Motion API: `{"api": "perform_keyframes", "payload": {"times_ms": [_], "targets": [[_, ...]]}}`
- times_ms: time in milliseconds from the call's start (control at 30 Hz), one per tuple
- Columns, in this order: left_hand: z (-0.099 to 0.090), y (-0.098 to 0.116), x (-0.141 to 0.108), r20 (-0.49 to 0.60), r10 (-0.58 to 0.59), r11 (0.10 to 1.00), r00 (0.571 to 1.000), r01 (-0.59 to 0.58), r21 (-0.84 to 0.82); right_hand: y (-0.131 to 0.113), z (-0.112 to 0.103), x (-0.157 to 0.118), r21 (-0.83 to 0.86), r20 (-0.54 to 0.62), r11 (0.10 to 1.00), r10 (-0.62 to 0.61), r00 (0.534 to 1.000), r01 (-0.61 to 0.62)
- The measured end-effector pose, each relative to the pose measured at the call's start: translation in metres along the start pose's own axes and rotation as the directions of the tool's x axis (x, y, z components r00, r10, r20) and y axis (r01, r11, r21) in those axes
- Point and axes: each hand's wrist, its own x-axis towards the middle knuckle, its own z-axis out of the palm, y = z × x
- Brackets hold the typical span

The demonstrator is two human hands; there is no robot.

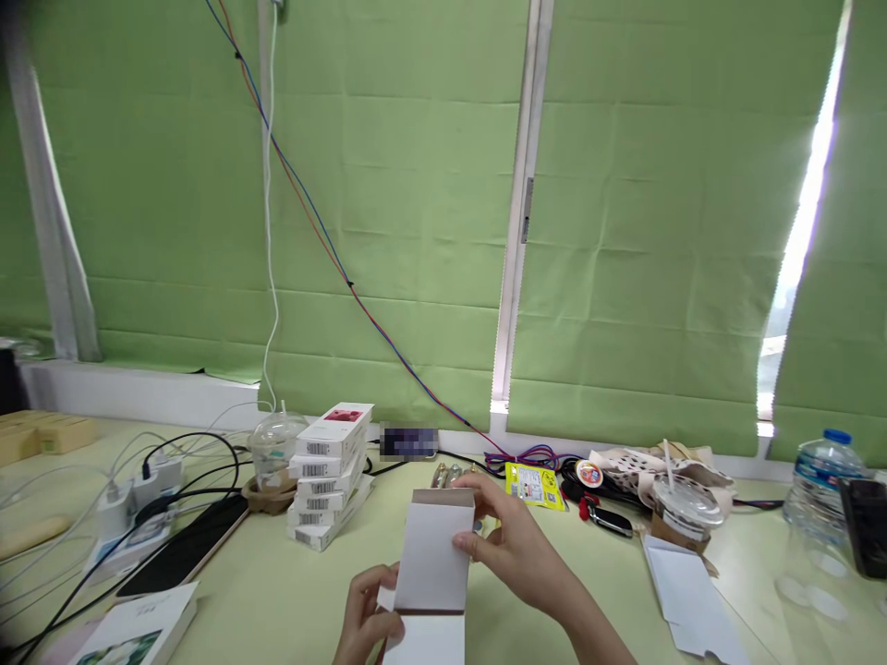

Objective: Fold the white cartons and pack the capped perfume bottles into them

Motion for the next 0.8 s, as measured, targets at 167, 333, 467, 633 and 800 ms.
{"api": "perform_keyframes", "payload": {"times_ms": [167,333,467,633,800], "targets": [[-0.001,-0.002,0.001,0.021,0.016,0.999,1.0,-0.017,0.031,-0.003,-0.002,-0.003,-0.063,0.008,0.998,-0.009,1.0,0.009],[-0.002,-0.005,-0.001,0.001,0.023,0.999,1.0,-0.023,0.047,-0.009,-0.002,-0.008,-0.136,0.012,0.991,0.0,1.0,0.001],[-0.003,-0.008,-0.004,0.022,0.045,0.998,0.999,-0.046,0.044,-0.011,-0.004,-0.008,-0.145,0.015,0.989,0.0,1.0,0.002],[-0.006,-0.009,-0.008,0.023,0.04,0.998,0.999,-0.041,0.039,-0.011,-0.007,-0.01,-0.168,0.023,0.986,0.018,1.0,-0.014],[-0.014,-0.002,-0.006,0.069,-0.177,0.984,0.982,0.177,-0.002,-0.013,-0.007,-0.014,-0.203,0.028,0.979,0.022,0.999,-0.016]]}}
